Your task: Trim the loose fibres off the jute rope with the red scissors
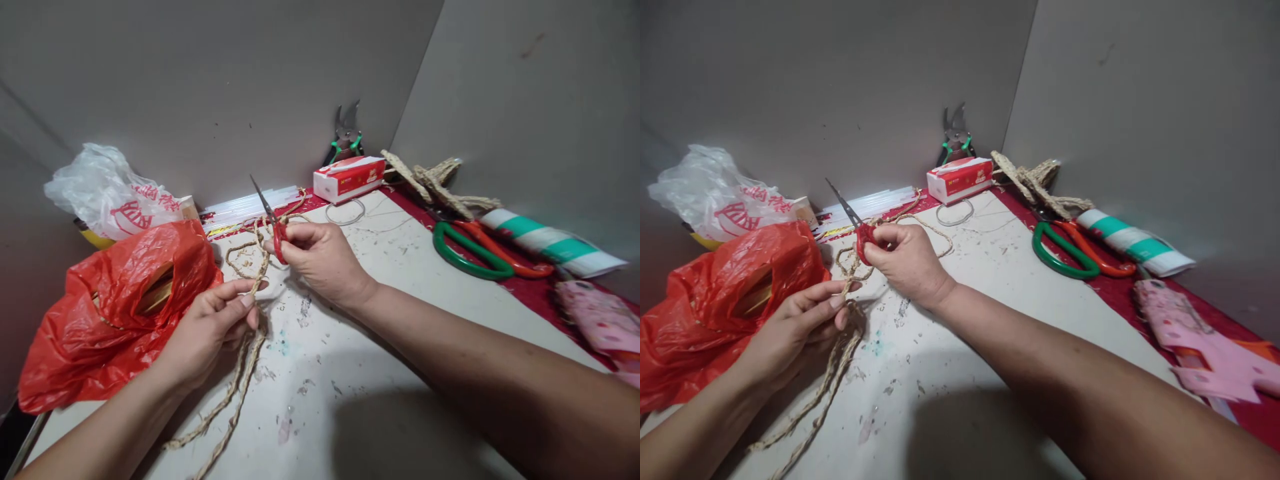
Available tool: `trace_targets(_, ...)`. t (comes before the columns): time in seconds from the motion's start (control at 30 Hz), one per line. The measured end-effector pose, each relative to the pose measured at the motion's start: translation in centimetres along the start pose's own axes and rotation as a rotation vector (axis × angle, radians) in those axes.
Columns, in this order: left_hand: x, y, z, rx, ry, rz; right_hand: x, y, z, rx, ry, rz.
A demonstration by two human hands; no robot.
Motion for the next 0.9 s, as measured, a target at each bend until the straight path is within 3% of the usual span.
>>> trace_targets(0.17, -1.2, -0.8, 0.0, -0.050, 0.088, 0.158, 1.1, -0.3, -0.2, -0.018, -0.032, 0.052)
trace_targets(0.33, -1.5, -0.1, -0.3, 0.012, 0.104, 0.208, 2.6, -0.2, -0.7, -0.099, -0.120, 0.145)
trace_targets(0.5, -0.6, 1.3, -1.3, 0.085, -0.005, 0.210, 1.8, 0.9, -1.0, -0.117, 0.035, 0.493)
trace_targets(0.7, 0.1, 2.1, -1.7, 0.126, -0.077, 0.211, -0.3, -1.4, 0.6, -0.343, 0.343, 0.993)
trace_targets(0.9, 0.1, 2.2, -1.6, 0.151, -0.099, 0.230, -0.3, -2.0, 0.8, -0.375, 0.409, 1.224)
Point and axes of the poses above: each hand's wrist, its own z-axis away from the middle knuckle, its own y-axis out of the back of the hand, x = y × z, the point moved 8 cm from there along -z, towards the middle knuckle, and after that the axes turned 10 degrees about z, right-handed, at the moved point
